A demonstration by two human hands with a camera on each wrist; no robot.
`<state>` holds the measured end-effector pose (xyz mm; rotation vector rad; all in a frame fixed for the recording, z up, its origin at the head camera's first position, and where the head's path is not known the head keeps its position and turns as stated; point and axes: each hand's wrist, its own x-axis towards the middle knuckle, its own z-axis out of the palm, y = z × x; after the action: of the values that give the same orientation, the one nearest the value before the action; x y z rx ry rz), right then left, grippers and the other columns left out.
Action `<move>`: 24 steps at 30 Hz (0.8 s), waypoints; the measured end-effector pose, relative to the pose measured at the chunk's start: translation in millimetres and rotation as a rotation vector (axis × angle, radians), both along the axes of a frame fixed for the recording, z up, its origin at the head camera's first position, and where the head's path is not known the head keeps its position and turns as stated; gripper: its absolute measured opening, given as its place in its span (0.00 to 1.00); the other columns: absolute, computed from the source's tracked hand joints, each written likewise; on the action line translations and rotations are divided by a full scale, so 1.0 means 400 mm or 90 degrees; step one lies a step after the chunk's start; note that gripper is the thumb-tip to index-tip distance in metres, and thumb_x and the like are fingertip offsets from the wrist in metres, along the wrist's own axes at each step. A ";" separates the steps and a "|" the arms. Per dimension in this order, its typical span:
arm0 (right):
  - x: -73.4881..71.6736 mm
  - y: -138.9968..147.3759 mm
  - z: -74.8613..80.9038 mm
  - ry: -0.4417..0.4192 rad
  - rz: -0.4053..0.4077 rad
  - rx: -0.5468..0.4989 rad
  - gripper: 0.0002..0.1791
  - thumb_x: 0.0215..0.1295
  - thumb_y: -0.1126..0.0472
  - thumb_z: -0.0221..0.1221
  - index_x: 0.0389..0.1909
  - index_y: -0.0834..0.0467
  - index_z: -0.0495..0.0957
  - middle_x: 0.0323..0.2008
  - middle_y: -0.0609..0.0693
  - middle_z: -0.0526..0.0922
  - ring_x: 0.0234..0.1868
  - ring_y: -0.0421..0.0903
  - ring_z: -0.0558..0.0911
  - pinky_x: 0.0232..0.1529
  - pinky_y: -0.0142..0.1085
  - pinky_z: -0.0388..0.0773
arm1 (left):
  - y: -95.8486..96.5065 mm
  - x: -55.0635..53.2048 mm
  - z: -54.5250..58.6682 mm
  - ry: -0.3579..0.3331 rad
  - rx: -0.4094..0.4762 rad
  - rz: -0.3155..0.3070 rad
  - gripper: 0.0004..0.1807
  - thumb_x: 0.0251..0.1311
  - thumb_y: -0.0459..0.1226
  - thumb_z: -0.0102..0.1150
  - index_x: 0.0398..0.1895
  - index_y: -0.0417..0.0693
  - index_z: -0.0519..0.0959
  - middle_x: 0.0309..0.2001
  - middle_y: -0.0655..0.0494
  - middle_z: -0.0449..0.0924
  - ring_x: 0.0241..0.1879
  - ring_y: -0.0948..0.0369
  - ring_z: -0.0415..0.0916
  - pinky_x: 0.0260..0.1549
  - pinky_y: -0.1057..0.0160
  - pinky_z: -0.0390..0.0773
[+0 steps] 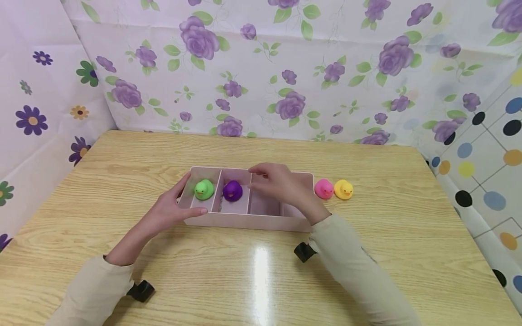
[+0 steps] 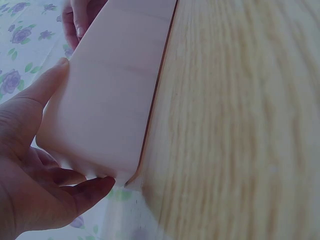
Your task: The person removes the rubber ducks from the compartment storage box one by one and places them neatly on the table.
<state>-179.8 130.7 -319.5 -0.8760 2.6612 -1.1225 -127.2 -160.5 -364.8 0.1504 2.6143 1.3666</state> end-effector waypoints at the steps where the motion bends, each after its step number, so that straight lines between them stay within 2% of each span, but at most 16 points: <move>1: -0.001 -0.005 0.001 0.005 0.005 0.002 0.21 0.62 0.62 0.64 0.55 0.66 0.78 0.53 0.60 0.80 0.54 0.55 0.78 0.55 0.46 0.73 | 0.000 0.000 0.000 0.001 -0.001 0.000 0.63 0.47 0.53 0.73 0.78 0.51 0.39 0.72 0.34 0.52 0.69 0.40 0.52 0.61 0.38 0.59; 8: -0.010 -0.042 0.010 0.008 0.041 0.023 0.22 0.59 0.65 0.65 0.55 0.67 0.78 0.53 0.61 0.80 0.54 0.57 0.78 0.55 0.44 0.74 | -0.002 -0.001 -0.004 0.007 0.000 -0.003 0.64 0.46 0.54 0.73 0.78 0.52 0.39 0.72 0.34 0.52 0.69 0.40 0.53 0.60 0.39 0.60; 15: -0.029 -0.075 0.006 -0.010 0.066 0.056 0.25 0.59 0.60 0.68 0.55 0.66 0.78 0.50 0.61 0.82 0.51 0.54 0.80 0.53 0.41 0.75 | 0.000 -0.005 -0.002 0.010 -0.002 -0.005 0.64 0.46 0.54 0.73 0.78 0.51 0.40 0.72 0.35 0.53 0.69 0.40 0.54 0.60 0.39 0.61; 18: -0.032 -0.093 0.003 -0.024 0.079 0.053 0.24 0.60 0.59 0.67 0.55 0.67 0.78 0.49 0.60 0.83 0.50 0.53 0.81 0.51 0.38 0.76 | -0.002 -0.003 -0.001 0.013 -0.003 -0.002 0.64 0.46 0.54 0.73 0.78 0.51 0.40 0.71 0.34 0.54 0.68 0.40 0.55 0.60 0.40 0.62; 24: -0.031 -0.120 -0.003 -0.018 0.079 0.060 0.19 0.65 0.59 0.63 0.53 0.66 0.80 0.44 0.56 0.85 0.45 0.46 0.83 0.47 0.34 0.78 | -0.004 -0.001 -0.004 0.011 0.004 -0.008 0.63 0.47 0.53 0.73 0.78 0.51 0.39 0.71 0.34 0.54 0.67 0.40 0.56 0.59 0.40 0.64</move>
<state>-192.3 82.7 -320.6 -0.9847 2.5728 -0.9661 -127.7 -162.0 -366.4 0.1792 2.6194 1.3751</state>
